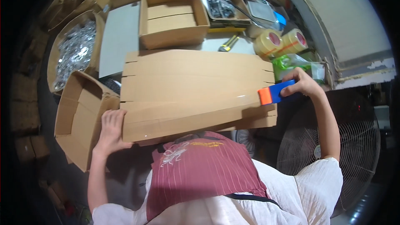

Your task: The person tapes a cardboard box, folds it into shape, and then gathers metal rails and bags of hardware into the box.

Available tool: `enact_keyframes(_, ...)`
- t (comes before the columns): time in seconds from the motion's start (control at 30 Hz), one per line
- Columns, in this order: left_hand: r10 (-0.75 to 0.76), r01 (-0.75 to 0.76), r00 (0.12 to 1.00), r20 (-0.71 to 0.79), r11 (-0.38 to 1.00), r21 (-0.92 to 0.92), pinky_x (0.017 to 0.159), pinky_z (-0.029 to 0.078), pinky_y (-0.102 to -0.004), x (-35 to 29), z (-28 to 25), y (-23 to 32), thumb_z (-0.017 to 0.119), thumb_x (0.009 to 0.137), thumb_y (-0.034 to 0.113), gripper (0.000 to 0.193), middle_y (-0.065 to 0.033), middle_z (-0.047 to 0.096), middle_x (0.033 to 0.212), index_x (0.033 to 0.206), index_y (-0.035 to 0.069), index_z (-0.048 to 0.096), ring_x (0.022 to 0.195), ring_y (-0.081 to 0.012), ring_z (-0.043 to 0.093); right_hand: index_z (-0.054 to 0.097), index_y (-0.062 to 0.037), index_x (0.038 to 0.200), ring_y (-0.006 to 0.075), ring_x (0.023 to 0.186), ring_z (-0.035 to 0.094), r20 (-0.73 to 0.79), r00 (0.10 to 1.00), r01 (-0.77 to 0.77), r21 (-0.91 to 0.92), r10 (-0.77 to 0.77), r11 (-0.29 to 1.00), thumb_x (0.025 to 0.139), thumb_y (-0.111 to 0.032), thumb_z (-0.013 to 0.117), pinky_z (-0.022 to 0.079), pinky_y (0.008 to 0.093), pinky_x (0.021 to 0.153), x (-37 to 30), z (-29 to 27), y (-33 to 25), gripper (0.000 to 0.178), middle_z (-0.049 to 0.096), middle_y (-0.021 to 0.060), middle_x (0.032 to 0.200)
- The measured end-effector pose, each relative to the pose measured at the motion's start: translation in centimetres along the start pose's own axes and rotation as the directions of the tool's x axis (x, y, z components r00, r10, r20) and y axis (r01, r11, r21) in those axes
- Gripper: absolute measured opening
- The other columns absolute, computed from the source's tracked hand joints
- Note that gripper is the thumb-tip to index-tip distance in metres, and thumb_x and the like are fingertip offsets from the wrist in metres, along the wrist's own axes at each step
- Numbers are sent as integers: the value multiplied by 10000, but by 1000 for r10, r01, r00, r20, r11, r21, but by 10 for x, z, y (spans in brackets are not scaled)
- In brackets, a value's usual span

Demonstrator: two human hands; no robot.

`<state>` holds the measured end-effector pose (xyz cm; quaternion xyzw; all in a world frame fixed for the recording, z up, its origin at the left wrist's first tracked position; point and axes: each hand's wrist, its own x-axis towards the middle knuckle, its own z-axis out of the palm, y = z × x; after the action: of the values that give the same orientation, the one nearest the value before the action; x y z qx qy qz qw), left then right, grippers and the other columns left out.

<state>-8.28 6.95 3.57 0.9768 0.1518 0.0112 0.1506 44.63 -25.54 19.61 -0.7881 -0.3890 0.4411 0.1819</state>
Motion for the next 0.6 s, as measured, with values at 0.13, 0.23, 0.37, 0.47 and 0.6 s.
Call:
enact_keyframes(0.13,-56,56,998,43,998,-3,1188,273,-534,3,6,0,883,477,300,1105,-201,461,1359,1425,17,391,1328,-418,386,662,13,684,53,588,500,-42,999,16,-21,-17,1000,661,-232,830,358,256,554,-21,-22,41,298,548,-30,592)
enact_keyframes(0.23,-96,95,994,56,995,16,1192,270,-532,3,8,8,882,480,296,1120,-194,450,1378,1438,18,374,1343,-417,370,658,19,687,57,593,495,-6,1000,-23,-76,23,997,685,-237,830,360,269,559,-13,-13,52,308,545,-29,599)
enact_keyframes(0.37,-97,96,995,30,995,40,1201,262,-529,0,10,13,884,476,299,1134,-194,447,1394,1448,18,372,1356,-418,361,658,18,698,67,603,495,1,1000,-2,-172,2,985,709,-269,845,371,290,566,3,-3,72,342,555,-15,614)
enact_keyframes(0.47,-119,115,992,44,990,81,1214,252,-528,-1,12,17,890,465,311,1157,-197,449,1412,1459,20,372,1373,-411,359,699,32,758,101,596,532,2,999,39,-213,-39,976,719,-312,847,414,314,575,10,4,76,377,575,32,605)
enact_keyframes(0.6,-136,130,989,59,987,93,1233,234,-524,-2,9,18,900,453,307,1180,-195,457,1424,1469,26,371,1392,-395,368,755,32,841,136,617,609,36,999,48,-288,-40,956,729,-345,851,481,329,611,18,6,85,405,646,77,639)
